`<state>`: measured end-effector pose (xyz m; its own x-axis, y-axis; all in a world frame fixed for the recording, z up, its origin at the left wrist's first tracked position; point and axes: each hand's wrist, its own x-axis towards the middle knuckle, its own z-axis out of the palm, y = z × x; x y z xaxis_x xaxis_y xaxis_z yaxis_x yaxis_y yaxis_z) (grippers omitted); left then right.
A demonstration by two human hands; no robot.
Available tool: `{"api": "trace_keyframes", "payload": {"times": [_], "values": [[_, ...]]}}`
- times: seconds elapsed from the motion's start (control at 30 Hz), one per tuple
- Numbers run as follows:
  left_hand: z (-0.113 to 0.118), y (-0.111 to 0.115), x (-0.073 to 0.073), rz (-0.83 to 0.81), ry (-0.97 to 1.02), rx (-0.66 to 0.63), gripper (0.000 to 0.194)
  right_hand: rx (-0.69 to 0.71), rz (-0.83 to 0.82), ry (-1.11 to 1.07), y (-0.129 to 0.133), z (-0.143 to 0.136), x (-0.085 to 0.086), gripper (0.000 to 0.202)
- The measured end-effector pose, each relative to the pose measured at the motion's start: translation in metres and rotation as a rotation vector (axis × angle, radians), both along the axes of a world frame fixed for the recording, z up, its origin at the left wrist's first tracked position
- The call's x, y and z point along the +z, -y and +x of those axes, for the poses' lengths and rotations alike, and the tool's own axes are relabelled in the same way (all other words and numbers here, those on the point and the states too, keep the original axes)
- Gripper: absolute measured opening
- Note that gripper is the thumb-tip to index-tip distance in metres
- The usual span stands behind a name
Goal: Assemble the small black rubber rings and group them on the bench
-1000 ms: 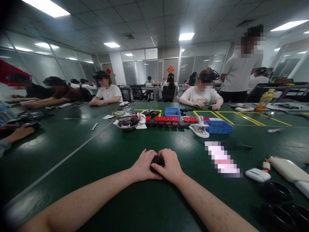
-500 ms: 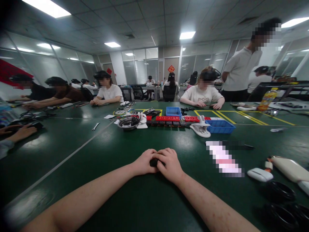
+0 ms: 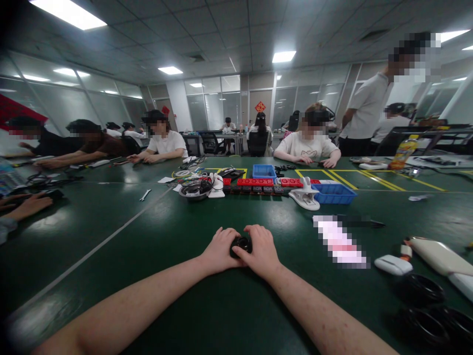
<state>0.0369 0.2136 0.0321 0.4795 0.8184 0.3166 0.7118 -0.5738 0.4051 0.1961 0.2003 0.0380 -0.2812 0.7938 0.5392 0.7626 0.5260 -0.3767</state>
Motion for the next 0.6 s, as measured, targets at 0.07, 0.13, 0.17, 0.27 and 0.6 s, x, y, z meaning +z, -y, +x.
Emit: {"api": "trace_keyframes", "payload": {"times": [0.07,0.13,0.17,0.27,0.6], "values": [[0.001,0.0,-0.002,0.018,-0.006,0.017,0.049,-0.009,-0.016,0.026,-0.001,-0.001,0.0,0.033],[0.002,0.0,-0.003,0.032,-0.011,0.031,0.042,-0.004,-0.027,0.039,-0.001,-0.002,0.001,0.029],[0.002,0.0,-0.003,0.032,-0.01,0.037,0.04,0.002,-0.031,0.039,-0.001,-0.002,0.001,0.028],[0.001,-0.001,-0.003,0.007,0.003,0.039,0.038,0.021,-0.035,0.035,-0.001,-0.002,0.003,0.025],[-0.005,-0.013,0.0,-0.085,0.042,-0.164,0.045,0.321,-0.026,-0.068,0.002,0.003,0.01,0.028]]}}
